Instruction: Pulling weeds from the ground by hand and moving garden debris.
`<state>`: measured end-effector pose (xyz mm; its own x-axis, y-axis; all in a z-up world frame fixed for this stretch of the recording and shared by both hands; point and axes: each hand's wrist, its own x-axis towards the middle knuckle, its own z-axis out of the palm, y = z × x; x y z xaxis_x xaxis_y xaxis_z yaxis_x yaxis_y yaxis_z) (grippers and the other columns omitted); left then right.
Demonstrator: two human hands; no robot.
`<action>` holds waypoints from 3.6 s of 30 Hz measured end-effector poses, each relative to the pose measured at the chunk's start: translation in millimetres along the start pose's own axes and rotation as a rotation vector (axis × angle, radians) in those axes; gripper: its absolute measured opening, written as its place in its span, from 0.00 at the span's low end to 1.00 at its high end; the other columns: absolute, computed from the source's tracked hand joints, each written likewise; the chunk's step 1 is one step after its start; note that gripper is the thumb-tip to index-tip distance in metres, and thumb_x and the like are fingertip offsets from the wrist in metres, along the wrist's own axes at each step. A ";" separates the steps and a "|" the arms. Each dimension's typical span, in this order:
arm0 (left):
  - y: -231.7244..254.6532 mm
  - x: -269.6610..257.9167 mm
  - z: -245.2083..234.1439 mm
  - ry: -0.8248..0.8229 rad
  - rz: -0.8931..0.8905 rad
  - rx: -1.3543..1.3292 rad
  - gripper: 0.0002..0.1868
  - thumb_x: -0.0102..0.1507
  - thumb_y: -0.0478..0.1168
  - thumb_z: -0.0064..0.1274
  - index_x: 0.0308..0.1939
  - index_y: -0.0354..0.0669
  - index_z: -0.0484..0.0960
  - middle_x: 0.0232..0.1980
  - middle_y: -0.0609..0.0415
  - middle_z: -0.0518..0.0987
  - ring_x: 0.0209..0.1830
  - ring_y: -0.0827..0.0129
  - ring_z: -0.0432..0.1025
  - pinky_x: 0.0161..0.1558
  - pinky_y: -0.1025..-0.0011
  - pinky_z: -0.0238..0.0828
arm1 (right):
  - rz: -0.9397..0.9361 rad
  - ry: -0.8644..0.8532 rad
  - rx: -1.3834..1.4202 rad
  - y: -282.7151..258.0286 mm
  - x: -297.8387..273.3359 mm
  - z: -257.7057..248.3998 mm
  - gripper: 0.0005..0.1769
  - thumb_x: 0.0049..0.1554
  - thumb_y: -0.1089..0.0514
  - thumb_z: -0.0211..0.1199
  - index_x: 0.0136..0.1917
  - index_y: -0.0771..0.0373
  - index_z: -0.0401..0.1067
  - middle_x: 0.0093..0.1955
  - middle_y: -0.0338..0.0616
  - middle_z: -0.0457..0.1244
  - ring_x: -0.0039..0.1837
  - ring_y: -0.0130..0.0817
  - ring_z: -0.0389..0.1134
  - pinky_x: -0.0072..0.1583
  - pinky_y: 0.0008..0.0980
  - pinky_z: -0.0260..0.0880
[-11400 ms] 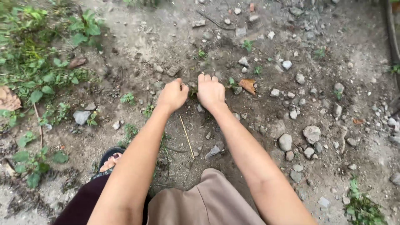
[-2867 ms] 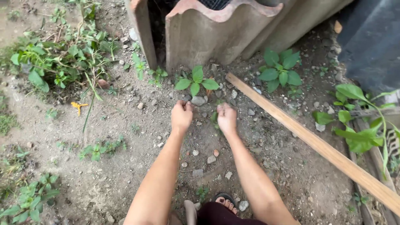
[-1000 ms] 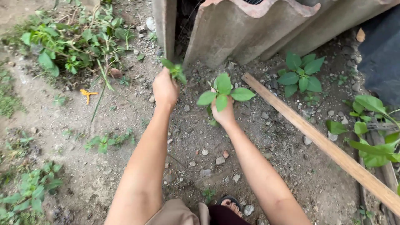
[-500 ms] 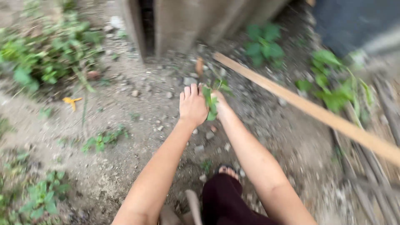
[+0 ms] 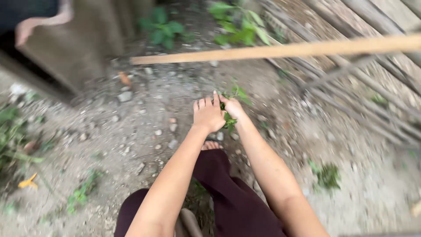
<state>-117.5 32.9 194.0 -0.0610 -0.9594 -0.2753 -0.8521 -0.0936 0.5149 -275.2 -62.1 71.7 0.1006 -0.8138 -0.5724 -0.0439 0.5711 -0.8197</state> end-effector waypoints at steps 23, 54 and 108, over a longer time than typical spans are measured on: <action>271.6 0.6 108.1 -0.518 0.502 0.030 0.49 0.66 0.73 0.29 0.82 0.49 0.41 0.83 0.40 0.45 0.81 0.45 0.46 0.75 0.46 0.44 | 0.351 1.056 0.220 48.4 -313.0 -507.8 0.54 0.53 0.35 0.69 0.81 0.63 0.52 0.87 0.54 0.40 0.83 0.68 0.40 0.65 0.90 0.47; -115.3 -14.2 -138.7 0.149 -0.328 -0.054 0.64 0.56 0.86 0.31 0.80 0.40 0.51 0.78 0.31 0.55 0.81 0.43 0.48 0.75 0.49 0.42 | 0.063 -0.363 -0.634 -147.5 -4.4 157.7 0.39 0.57 0.36 0.60 0.74 0.58 0.62 0.80 0.53 0.50 0.76 0.56 0.55 0.56 0.67 0.70; -215.0 174.4 -170.4 0.189 -0.479 -0.161 0.53 0.62 0.79 0.28 0.74 0.39 0.63 0.74 0.36 0.65 0.72 0.43 0.61 0.70 0.44 0.54 | -0.087 -0.030 -0.943 -127.0 314.7 291.1 0.22 0.58 0.53 0.57 0.61 0.67 0.75 0.67 0.61 0.65 0.70 0.51 0.67 0.67 0.41 0.67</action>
<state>143.7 -159.6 173.6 0.4224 -0.8289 -0.3668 -0.6700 -0.5580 0.4895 51.4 -359.4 2.0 0.1661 -0.8391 -0.5180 -0.8185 0.1756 -0.5469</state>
